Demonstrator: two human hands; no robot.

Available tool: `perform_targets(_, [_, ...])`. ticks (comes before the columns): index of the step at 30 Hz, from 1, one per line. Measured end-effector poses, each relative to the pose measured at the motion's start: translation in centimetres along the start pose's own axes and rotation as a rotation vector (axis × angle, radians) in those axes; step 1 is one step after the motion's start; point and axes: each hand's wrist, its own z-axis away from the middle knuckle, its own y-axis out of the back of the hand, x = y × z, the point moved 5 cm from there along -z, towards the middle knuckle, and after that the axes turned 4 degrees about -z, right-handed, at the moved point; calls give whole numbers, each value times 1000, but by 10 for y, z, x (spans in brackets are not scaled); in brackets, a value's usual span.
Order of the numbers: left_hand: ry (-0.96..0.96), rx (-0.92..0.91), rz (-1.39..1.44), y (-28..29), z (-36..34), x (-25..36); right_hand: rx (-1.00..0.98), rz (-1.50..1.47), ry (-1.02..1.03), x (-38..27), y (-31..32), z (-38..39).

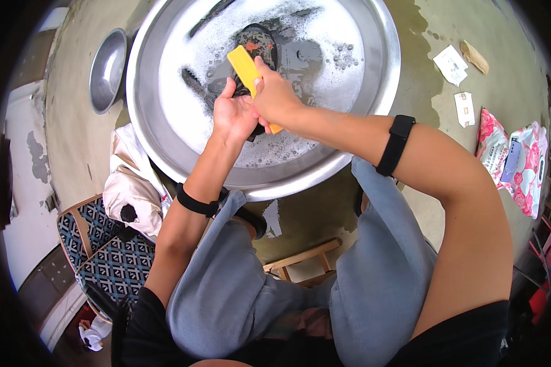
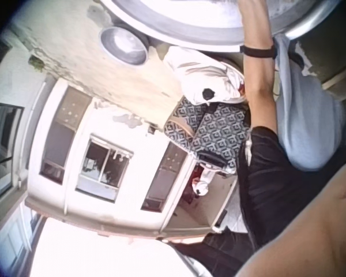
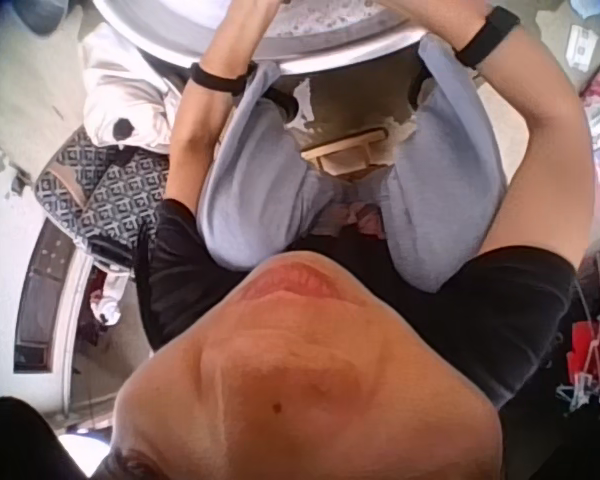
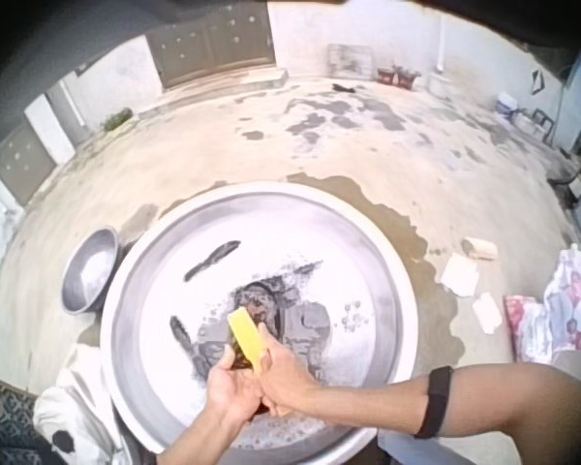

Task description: The person scrubs a pair of camouflage-patterned shoes in a metal basin filled with soapy water using a yellow brush. They scrub the first shoe thoroughly, then place it in a smaller basin and continue scrubbing the second shoe.

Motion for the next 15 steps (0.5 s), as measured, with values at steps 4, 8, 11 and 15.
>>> perform_targets(4, [29, -45, 231, 6, -1, 11, -33, -87, -64, 5, -16, 26])
perform_targets(8, [-67, -11, 207, -9, -1, 11, 36, -4, -45, -2, 3, 4])
perform_targets(11, [-180, -164, 173, -31, 8, 8, 252, -192, -41, -3, 46, -46])
perform_targets(15, [-248, 178, 289, -11, 9, 9, 281, -53, -74, 46, 102, -89])
